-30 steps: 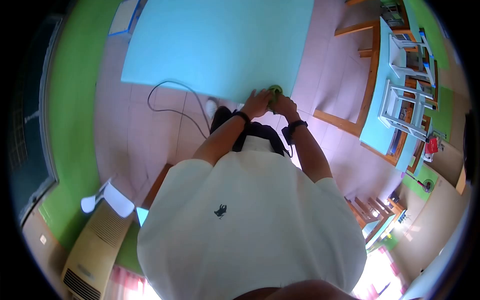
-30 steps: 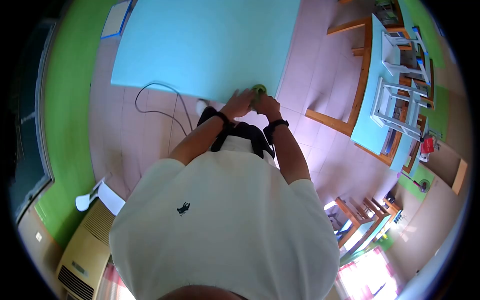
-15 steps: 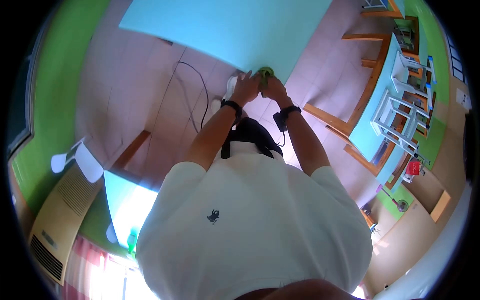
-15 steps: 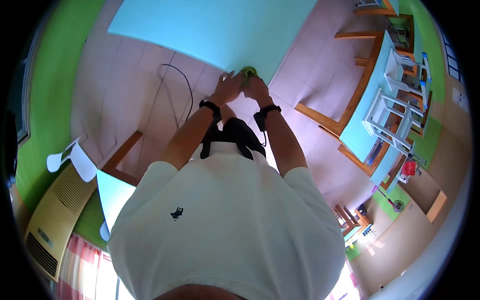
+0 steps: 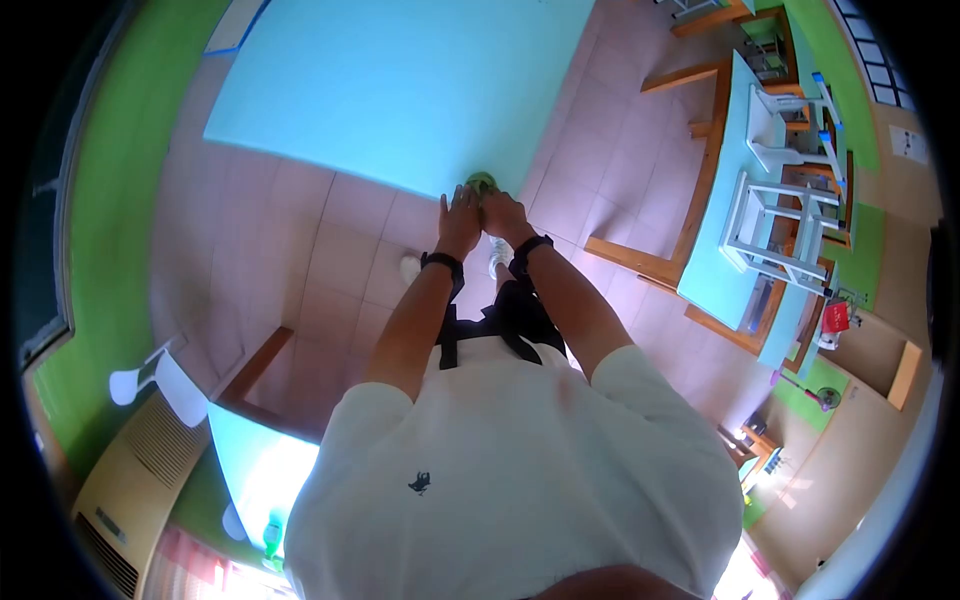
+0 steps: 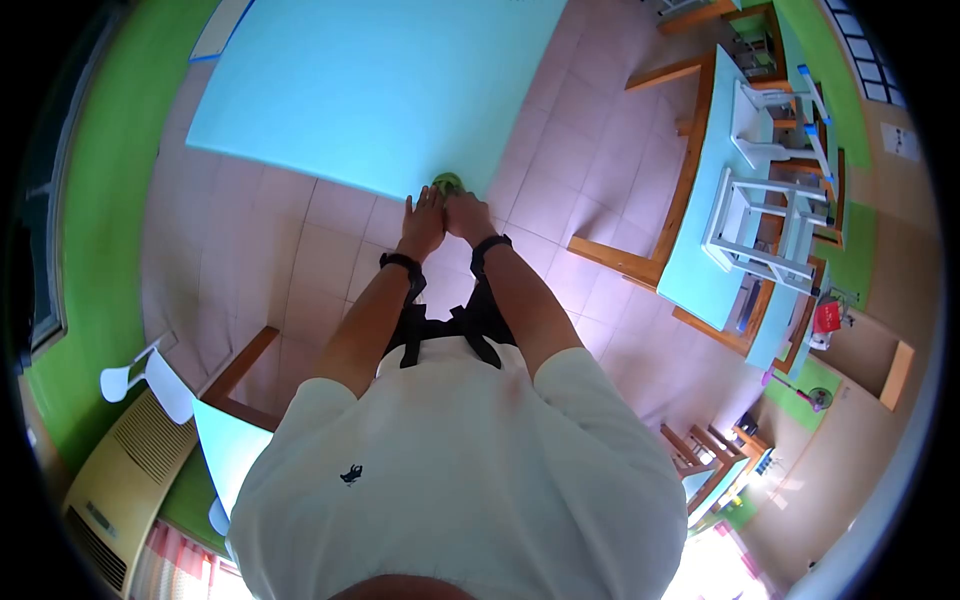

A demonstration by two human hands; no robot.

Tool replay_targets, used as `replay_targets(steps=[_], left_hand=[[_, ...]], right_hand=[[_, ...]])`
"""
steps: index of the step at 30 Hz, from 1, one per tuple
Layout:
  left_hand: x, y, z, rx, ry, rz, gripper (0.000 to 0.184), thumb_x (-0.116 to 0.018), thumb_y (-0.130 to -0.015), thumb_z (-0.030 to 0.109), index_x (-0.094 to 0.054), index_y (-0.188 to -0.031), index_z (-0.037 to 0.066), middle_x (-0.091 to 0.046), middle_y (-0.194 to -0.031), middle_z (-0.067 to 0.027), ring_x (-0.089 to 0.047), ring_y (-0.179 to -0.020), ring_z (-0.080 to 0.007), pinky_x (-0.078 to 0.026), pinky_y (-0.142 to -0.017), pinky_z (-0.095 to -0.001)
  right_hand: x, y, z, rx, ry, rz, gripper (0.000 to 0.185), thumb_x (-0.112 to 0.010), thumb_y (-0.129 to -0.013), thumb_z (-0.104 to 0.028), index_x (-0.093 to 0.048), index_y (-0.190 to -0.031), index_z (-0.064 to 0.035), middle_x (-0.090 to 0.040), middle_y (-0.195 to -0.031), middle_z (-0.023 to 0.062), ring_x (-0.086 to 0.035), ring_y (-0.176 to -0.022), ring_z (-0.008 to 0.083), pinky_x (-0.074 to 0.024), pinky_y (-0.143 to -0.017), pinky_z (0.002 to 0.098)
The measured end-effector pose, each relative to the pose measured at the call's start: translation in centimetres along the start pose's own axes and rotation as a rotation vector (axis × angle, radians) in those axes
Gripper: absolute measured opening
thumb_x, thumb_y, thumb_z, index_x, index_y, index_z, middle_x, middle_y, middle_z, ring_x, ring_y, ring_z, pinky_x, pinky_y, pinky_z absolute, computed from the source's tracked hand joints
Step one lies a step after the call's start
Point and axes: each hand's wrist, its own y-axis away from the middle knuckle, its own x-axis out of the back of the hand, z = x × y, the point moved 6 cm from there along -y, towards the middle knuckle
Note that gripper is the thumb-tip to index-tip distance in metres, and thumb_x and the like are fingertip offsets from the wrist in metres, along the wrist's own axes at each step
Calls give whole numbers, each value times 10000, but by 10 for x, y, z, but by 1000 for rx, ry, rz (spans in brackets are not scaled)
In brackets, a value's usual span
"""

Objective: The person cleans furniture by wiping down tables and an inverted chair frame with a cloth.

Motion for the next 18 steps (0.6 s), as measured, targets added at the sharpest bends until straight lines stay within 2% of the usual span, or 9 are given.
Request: replay_targets(steps=[5, 8, 11, 13, 14, 15, 17, 18], left_hand=[[10, -73, 40, 41, 44, -62, 602, -430, -905, 172, -261, -1454, -7, -281, -1528, -157, -229, -1431, -298, -187, -1138, -533], [32, -127, 58, 81, 29, -47, 609, -452, -890, 135, -266, -1450, -15, -295, -1519, -173, -240, -1427, -298, -169, -1150, -506], [35, -153, 80, 145, 58, -81, 655, -487, -880, 164, -238, -1461, -9, -233, -1544, -167, -187, -1440, -327, -164, -1148, -520], [44, -164, 79, 279, 122, -126, 718, -533, -867, 232, -213, -1470, 10, -147, -1564, -172, -111, -1446, -374, -162, -1138, -556], [40, -159, 72, 367, 274, -34, 778, -582, -846, 289, -195, -1482, 61, -87, -1571, -178, -56, -1439, -421, -142, -1125, -605], [47, -142, 71, 497, 299, -46, 812, -608, -831, 341, -193, -1486, 101, -69, -1569, -194, -34, -1424, -471, -151, -1113, -627], [34, -109, 50, 784, 389, -49, 860, -646, -801, 418, -211, -1484, 129, -6, -1567, -213, 2, -1403, -524, -158, -1078, -683], [1, -110, 23, 478, 103, 120, 864, -659, -798, 424, -220, -1482, 132, 28, -1558, -238, 19, -1393, -542, -168, -1057, -704]], right_hand=[[34, -39, 61, -8, 2, 39, 427, -557, -851, -207, -507, -1253, -74, -584, -1180, 112, -607, -1050, 301, -536, -814, 451], [66, -82, 96, 41, -17, 102, 376, -560, -845, -194, -559, -1199, -70, -593, -1138, 115, -603, -1041, 302, -540, -802, 429], [71, -102, 124, 76, -9, 66, 295, -592, -840, -217, -630, -1107, -97, -608, -1105, 100, -607, -1026, 297, -532, -792, 429], [93, -115, 128, 51, -5, -22, 226, -587, -853, -244, -672, -1030, -131, -629, -1049, 84, -611, -1006, 268, -502, -809, 443], [96, -113, 125, 3, -20, 37, 223, -575, -859, -269, -680, -1025, -164, -644, -1023, 66, -610, -998, 240, -457, -830, 457], [84, -116, 111, 11, -64, 26, 223, -575, -859, -269, -680, -1025, -164, -644, -1023, 66, -610, -998, 240, -457, -830, 457], [72, -115, 82, 145, -125, 233, 216, -559, -851, -262, -696, -986, -163, -646, -1032, 58, -605, -983, 241, -431, -821, 457], [50, -120, 64, 173, -28, 268, 198, -559, -840, -251, -704, -934, -154, -644, -1022, 54, -604, -964, 256, -421, -799, 458]])
